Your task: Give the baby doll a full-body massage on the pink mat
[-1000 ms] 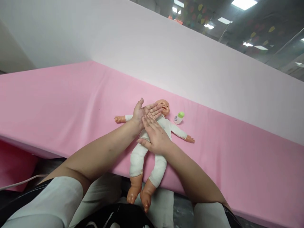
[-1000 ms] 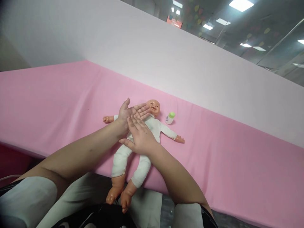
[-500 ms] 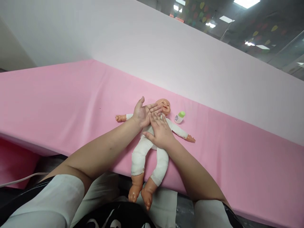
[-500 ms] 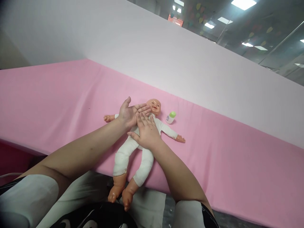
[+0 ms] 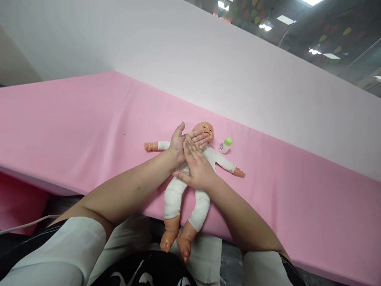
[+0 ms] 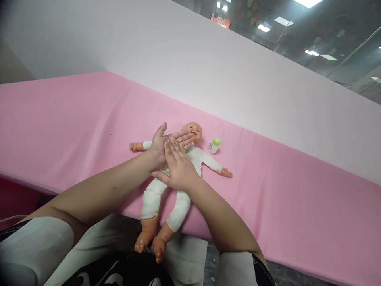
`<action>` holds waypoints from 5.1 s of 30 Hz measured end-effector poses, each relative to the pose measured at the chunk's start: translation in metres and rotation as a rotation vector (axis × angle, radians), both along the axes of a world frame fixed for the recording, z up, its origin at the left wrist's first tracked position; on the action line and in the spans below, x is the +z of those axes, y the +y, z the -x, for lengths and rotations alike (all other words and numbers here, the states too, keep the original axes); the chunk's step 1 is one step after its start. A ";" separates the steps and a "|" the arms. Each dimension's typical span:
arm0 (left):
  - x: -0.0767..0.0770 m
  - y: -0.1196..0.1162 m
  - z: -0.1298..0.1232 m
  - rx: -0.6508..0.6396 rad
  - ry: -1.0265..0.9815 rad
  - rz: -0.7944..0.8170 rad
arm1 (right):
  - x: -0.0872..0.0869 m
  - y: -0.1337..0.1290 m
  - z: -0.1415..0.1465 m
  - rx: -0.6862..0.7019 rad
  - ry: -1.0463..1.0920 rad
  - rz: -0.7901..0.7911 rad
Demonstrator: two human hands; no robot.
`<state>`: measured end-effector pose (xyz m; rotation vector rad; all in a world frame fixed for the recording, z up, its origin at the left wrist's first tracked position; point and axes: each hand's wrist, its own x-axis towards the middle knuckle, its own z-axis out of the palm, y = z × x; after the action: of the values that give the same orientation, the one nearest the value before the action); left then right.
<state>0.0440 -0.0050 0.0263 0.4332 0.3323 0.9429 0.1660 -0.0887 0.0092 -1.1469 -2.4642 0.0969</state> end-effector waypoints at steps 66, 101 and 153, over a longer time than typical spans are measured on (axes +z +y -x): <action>-0.011 0.008 -0.009 0.188 0.200 -0.097 | -0.012 0.034 -0.047 -0.033 0.088 -0.045; -0.054 0.021 0.022 0.494 1.317 -1.348 | -0.023 0.022 -0.086 -0.510 0.009 0.223; -0.054 0.039 0.030 0.290 1.531 -1.290 | -0.008 0.004 -0.062 -0.236 -0.154 0.282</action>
<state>0.0141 0.0343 -0.0274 2.3656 1.1683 0.8308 0.2275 -0.0844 0.0015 -1.6120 -2.4801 0.3055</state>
